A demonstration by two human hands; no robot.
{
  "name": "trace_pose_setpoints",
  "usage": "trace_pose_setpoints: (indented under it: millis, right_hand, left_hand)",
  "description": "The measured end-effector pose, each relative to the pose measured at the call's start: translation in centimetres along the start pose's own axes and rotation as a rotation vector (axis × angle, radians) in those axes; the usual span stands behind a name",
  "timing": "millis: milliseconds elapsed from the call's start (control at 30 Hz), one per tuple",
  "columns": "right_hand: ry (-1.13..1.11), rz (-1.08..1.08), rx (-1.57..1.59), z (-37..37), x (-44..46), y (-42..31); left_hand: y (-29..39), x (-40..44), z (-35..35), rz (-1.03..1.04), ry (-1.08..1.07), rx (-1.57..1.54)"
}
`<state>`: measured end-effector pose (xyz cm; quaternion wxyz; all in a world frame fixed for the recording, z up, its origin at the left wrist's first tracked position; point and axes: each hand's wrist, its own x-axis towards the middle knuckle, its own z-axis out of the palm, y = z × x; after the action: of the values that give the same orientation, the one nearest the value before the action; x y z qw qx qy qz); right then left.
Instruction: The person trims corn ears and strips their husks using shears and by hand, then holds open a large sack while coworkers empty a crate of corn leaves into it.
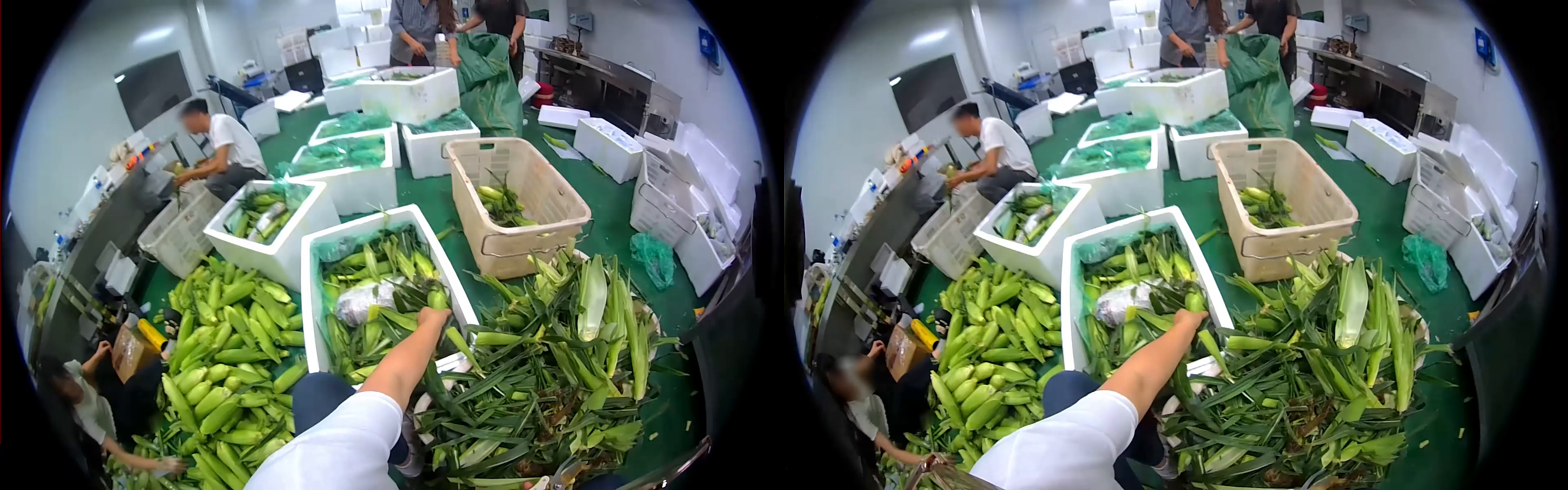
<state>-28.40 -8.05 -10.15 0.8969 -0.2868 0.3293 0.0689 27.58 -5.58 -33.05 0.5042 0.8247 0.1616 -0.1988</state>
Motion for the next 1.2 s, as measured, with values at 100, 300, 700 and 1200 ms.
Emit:
trace_pose_setpoints:
  millis: [100, 300, 700, 1200]
  right_hand:
    - [-0.037, -0.055, -0.007, 0.1, 0.0, 0.1]
    - [-0.119, -0.235, -0.033, 0.3, -1.8, 0.4]
    - [0.225, -1.038, -0.697, 0.0, -5.8, -6.7]
    - [0.345, -1.127, -1.637, -3.4, -5.0, -17.8]
  left_hand:
    - [-0.9, 0.3, -0.7, 0.110, -0.044, -0.150]
    - [6.0, -9.3, -7.0, 0.651, -0.054, -0.772]
    - [19.0, -39.9, -10.1, 0.530, -1.074, -0.407]
    - [8.2, -42.9, -8.2, 0.670, -1.347, 0.240]
